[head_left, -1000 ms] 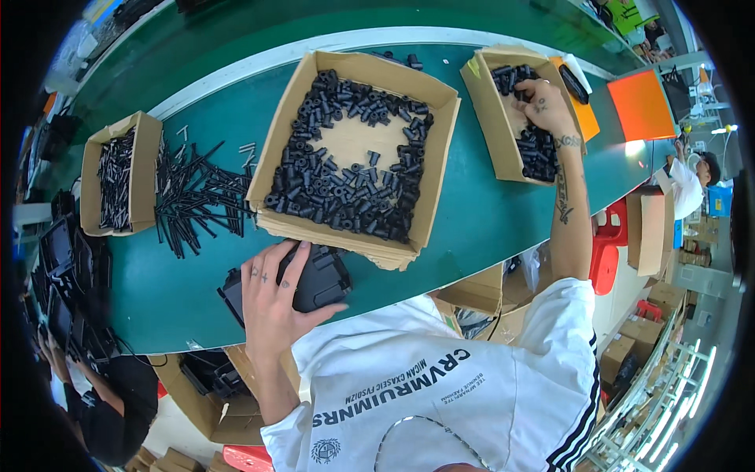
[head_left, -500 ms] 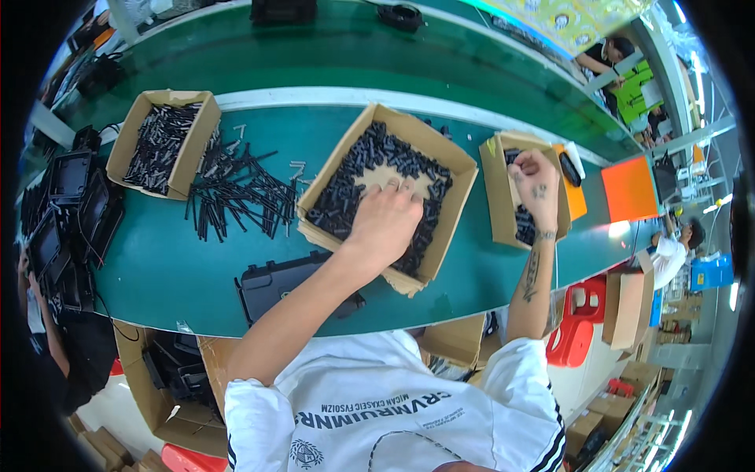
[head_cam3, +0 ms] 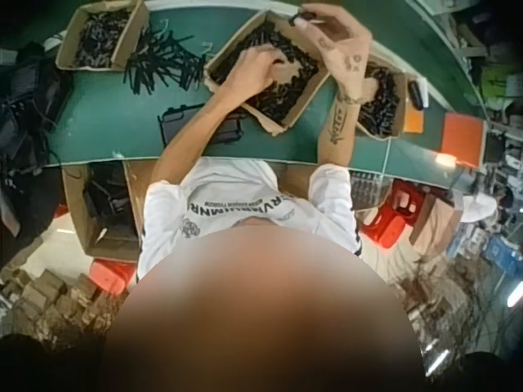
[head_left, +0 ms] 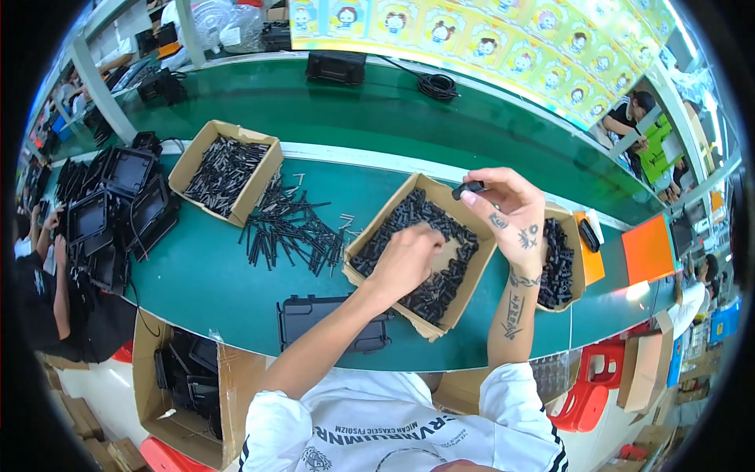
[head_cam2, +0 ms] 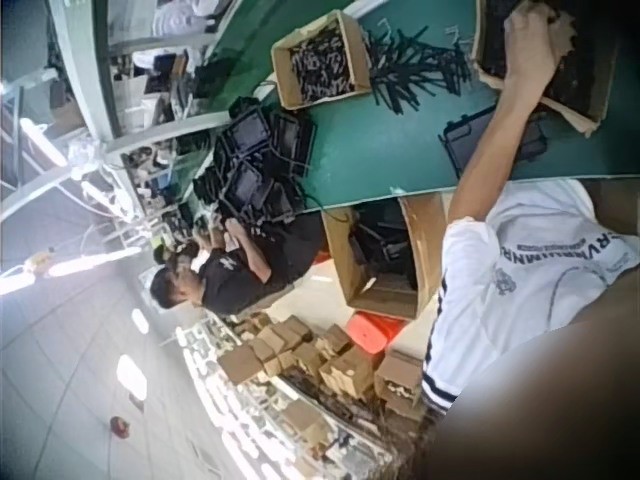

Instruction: Assembling black protective plastic cases by inserting hinges and pins on a production line.

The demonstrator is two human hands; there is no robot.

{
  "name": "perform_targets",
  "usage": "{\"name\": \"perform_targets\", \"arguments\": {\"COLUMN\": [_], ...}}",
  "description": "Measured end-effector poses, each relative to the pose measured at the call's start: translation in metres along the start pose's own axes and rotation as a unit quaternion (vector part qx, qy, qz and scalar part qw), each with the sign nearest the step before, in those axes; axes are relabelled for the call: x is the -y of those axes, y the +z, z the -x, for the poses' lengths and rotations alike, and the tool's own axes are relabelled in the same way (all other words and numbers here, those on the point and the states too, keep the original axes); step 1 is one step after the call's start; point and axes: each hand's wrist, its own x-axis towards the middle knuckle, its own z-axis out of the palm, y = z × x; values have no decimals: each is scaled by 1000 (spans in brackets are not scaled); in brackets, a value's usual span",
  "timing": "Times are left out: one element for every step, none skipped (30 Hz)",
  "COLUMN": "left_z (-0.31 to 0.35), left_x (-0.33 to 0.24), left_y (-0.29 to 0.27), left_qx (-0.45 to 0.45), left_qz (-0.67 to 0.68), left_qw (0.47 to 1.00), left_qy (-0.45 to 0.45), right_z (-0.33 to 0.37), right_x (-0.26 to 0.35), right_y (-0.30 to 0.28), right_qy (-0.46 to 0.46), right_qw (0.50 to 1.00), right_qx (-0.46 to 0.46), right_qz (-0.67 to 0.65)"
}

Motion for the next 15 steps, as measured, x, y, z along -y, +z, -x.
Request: {"name": "perform_targets", "arguments": {"left_z": [0,4,7,11,15,19,23,26,29,33,35,37,39,39,40], "left_x": [-6,-14,-20,-26,-31,-36,-40,-43,-45,-46,-46,-46,-45,-43,-41], "left_y": [-10,-20,-30,-39,-47,-52,-55,-57,-59,-61,-62,-63,-65,-66,-67], "left_qx": [-60,-118,-194,-207,-240,-242,-262,-280,-285,-291,-295,-295,-291,-302,-312], "left_qz": [89,166,250,317,396,387,405,428,424,419,415,416,416,332,249], "left_qw": [993,975,942,915,877,879,866,850,850,852,855,855,855,889,915], "left_qy": [-40,-90,-110,-138,-129,-140,-134,-128,-129,-115,-100,-95,-104,-85,-61], "right_z": [1,3,5,8,12,13,14,15,15,16,17,17,18,20,22], "right_x": [1,3,4,4,4,3,2,0,-1,0,0,-1,-2,-2,-3], "right_y": [3,6,9,14,19,24,29,33,36,37,38,42,45,46,48], "right_qy": [-2,6,15,20,32,16,3,-22,-23,-14,-9,-7,17,42,67], "right_qw": [1000,1000,1000,1000,998,997,993,990,990,989,987,981,978,977,974], "right_qx": [4,1,-4,6,15,52,89,102,102,114,122,136,151,146,143], "right_qz": [-6,-3,-2,-18,-48,-61,-78,-99,-92,-97,-107,-139,-144,-151,-162]}}
